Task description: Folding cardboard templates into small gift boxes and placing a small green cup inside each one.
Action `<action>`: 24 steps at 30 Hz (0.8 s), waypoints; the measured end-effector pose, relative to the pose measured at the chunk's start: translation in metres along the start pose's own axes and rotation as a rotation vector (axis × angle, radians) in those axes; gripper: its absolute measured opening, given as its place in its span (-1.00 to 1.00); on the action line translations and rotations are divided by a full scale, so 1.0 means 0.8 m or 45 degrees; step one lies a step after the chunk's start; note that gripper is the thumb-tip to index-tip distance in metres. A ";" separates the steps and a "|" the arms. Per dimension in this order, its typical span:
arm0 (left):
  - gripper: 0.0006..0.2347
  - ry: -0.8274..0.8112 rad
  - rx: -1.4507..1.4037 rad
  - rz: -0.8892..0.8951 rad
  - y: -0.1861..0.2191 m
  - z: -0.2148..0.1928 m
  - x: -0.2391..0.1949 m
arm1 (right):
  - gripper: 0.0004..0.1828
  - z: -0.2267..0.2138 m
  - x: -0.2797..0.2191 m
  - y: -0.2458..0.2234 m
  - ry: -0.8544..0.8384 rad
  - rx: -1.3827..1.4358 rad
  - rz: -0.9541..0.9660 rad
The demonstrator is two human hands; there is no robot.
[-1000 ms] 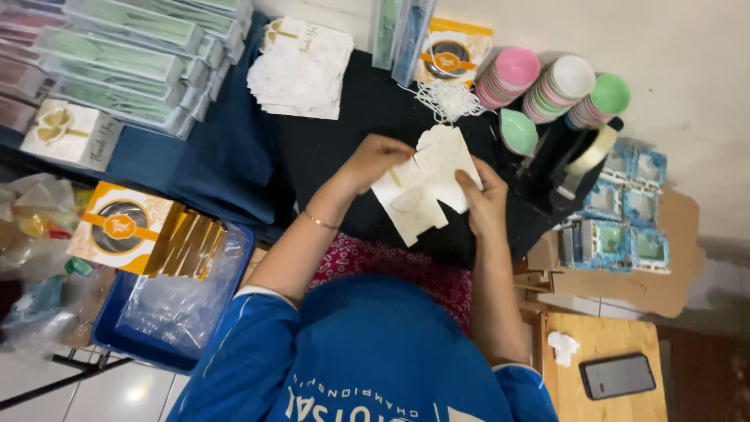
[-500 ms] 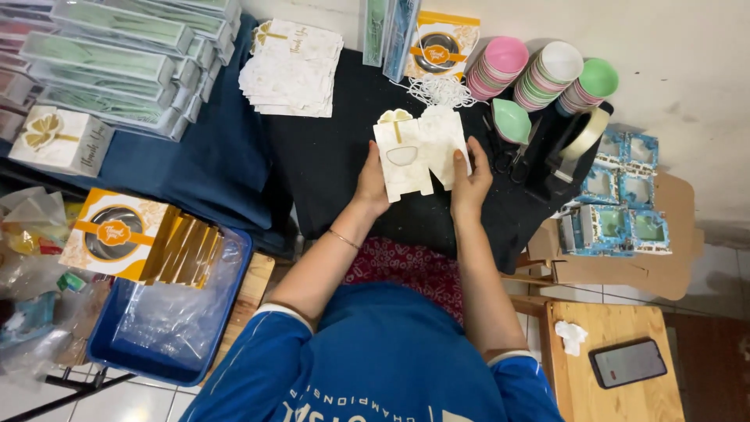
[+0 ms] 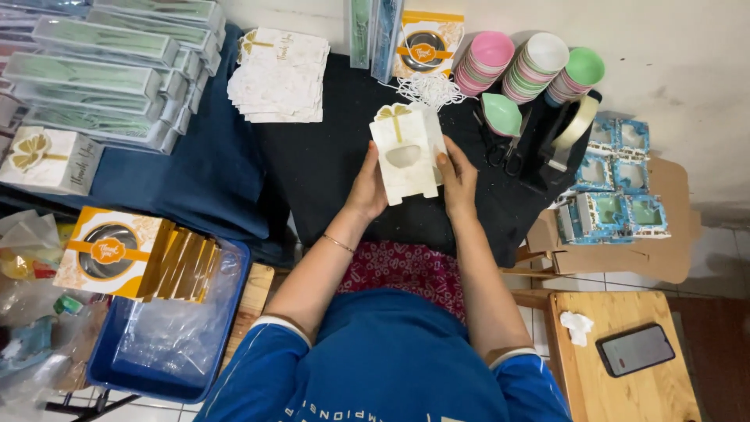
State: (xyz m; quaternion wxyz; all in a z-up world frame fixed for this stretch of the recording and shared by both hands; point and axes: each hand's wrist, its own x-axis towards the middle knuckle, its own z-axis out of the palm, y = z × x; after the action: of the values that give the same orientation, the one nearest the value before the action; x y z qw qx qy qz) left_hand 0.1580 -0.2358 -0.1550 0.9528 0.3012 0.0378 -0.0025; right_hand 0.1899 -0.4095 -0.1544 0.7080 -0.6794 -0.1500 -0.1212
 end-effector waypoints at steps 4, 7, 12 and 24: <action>-0.37 0.022 0.137 0.114 -0.006 0.001 0.004 | -0.26 -0.009 0.003 0.009 -0.126 -0.090 -0.165; -0.37 0.073 0.295 0.229 0.000 0.019 -0.006 | -0.02 -0.004 -0.001 -0.007 -0.203 -0.084 -0.233; -0.29 0.170 0.731 0.382 0.005 0.014 0.016 | 0.23 -0.001 -0.002 -0.016 -0.140 0.282 -0.104; -0.09 -0.265 0.968 0.287 0.024 0.000 0.008 | -0.15 -0.004 -0.006 0.000 -0.081 0.281 0.000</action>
State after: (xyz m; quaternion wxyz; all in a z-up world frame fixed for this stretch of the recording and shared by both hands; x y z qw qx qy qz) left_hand 0.1646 -0.2199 -0.1447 0.7666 0.6323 -0.0958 0.0577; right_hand 0.1860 -0.4125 -0.1563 0.7734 -0.6007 -0.1851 -0.0823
